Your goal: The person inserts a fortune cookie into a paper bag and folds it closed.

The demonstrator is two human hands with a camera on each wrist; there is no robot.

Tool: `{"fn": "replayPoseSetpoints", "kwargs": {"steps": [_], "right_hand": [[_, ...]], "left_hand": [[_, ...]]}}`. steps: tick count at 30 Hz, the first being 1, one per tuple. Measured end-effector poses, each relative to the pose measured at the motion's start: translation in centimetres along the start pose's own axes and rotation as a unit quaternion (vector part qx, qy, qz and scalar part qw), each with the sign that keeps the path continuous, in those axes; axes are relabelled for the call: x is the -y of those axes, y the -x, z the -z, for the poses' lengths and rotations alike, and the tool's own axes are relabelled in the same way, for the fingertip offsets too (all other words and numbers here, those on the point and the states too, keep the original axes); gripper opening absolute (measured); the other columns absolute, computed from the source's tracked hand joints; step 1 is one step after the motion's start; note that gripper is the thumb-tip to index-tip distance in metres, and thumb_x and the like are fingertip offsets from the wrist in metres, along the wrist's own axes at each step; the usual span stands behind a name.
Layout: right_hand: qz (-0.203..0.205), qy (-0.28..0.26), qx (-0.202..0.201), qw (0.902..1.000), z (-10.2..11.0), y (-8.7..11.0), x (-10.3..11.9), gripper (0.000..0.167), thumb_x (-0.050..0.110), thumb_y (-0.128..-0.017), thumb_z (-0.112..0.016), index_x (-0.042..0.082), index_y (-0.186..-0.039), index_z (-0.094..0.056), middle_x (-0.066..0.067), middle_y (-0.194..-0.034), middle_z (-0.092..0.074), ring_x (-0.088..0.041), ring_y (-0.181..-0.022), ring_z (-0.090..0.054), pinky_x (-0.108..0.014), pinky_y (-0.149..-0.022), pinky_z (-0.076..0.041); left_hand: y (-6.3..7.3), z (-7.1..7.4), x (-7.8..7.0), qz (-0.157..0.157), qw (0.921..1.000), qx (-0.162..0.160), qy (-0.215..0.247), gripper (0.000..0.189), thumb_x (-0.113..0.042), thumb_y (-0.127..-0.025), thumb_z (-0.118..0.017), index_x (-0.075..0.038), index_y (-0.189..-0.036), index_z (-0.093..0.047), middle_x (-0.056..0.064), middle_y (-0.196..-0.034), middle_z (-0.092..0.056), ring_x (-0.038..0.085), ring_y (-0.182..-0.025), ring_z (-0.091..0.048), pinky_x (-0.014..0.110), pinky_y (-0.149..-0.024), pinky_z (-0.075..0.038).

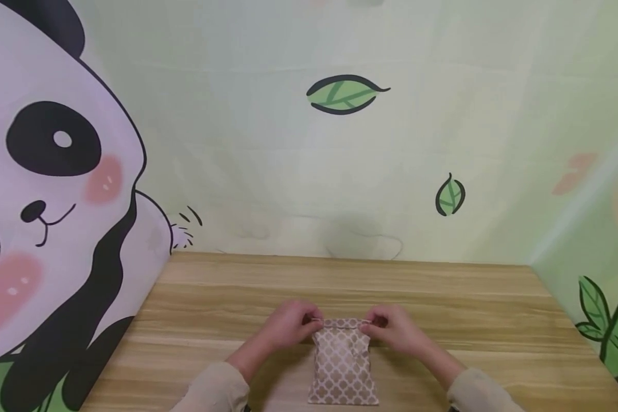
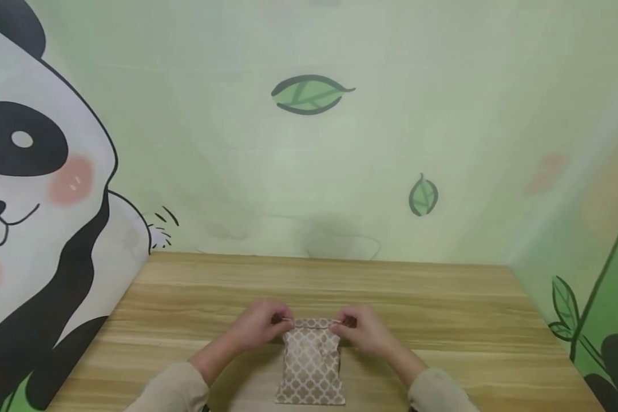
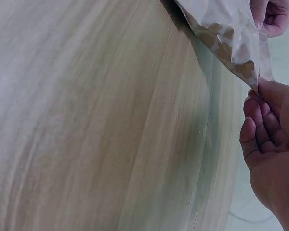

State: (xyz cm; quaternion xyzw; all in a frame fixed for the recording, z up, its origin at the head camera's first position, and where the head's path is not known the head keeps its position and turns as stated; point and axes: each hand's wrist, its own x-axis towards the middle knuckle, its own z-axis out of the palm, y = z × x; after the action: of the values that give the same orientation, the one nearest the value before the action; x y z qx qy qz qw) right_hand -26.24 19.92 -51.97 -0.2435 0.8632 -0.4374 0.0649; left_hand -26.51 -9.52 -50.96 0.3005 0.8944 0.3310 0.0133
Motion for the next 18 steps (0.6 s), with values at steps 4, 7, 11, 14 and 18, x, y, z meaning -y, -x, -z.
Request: {"fn": "replayPoseSetpoints", "kwargs": {"steps": [4,7,11,14,18], "right_hand": [[0.005,0.016,-0.001,0.9999,-0.4,-0.3,-0.4,0.012,0.016,-0.097,-0.078,0.012,-0.087,-0.074,0.007,-0.080,-0.066,-0.004,-0.074,-0.058,-0.022,-0.067,-0.053],[0.015,0.026,-0.002,0.9995,-0.6,-0.4,-0.5,0.012,0.015,-0.096,-0.078,0.011,-0.086,-0.074,0.007,-0.079,-0.066,-0.003,-0.073,-0.056,-0.022,-0.066,-0.052],[0.017,0.040,0.002,0.9990,-0.7,-0.6,-0.4,0.012,0.014,-0.096,-0.078,0.012,-0.085,-0.073,0.008,-0.078,-0.065,-0.003,-0.071,-0.055,-0.022,-0.064,-0.050],[0.011,0.046,0.010,0.9988,-0.6,-0.8,-0.3,0.012,0.014,-0.097,-0.078,0.013,-0.086,-0.073,0.008,-0.078,-0.065,-0.003,-0.071,-0.056,-0.022,-0.063,-0.051],[0.001,0.048,0.018,0.9987,-0.3,-1.0,-0.4,0.008,0.014,-0.098,-0.077,0.012,-0.090,-0.076,0.007,-0.082,-0.069,-0.004,-0.074,-0.059,-0.023,-0.067,-0.053]], "left_hand": [[-0.1,-0.3,0.4,-0.017,0.9992,0.000,-0.035,0.006,-0.012,-0.097,-0.077,-0.013,-0.091,-0.077,-0.004,-0.086,-0.074,0.007,-0.079,-0.066,0.029,-0.077,-0.059],[-0.1,-0.6,0.7,-0.038,0.9968,-0.004,-0.070,0.006,-0.012,-0.096,-0.078,-0.013,-0.090,-0.076,-0.003,-0.087,-0.076,0.010,-0.081,-0.068,0.032,-0.080,-0.061],[-0.2,-0.8,1.0,-0.054,0.9933,-0.006,-0.102,0.006,-0.012,-0.095,-0.079,-0.013,-0.090,-0.076,-0.002,-0.086,-0.076,0.012,-0.081,-0.069,0.034,-0.080,-0.060],[-0.2,-0.7,1.1,-0.053,0.9933,-0.004,-0.103,0.006,-0.012,-0.095,-0.079,-0.012,-0.089,-0.076,-0.001,-0.086,-0.076,0.014,-0.081,-0.070,0.035,-0.080,-0.061],[-0.3,-0.4,1.0,-0.024,0.9969,0.007,-0.075,0.005,-0.011,-0.095,-0.079,-0.011,-0.091,-0.077,0.000,-0.087,-0.076,0.015,-0.083,-0.069,0.036,-0.081,-0.061]]}}
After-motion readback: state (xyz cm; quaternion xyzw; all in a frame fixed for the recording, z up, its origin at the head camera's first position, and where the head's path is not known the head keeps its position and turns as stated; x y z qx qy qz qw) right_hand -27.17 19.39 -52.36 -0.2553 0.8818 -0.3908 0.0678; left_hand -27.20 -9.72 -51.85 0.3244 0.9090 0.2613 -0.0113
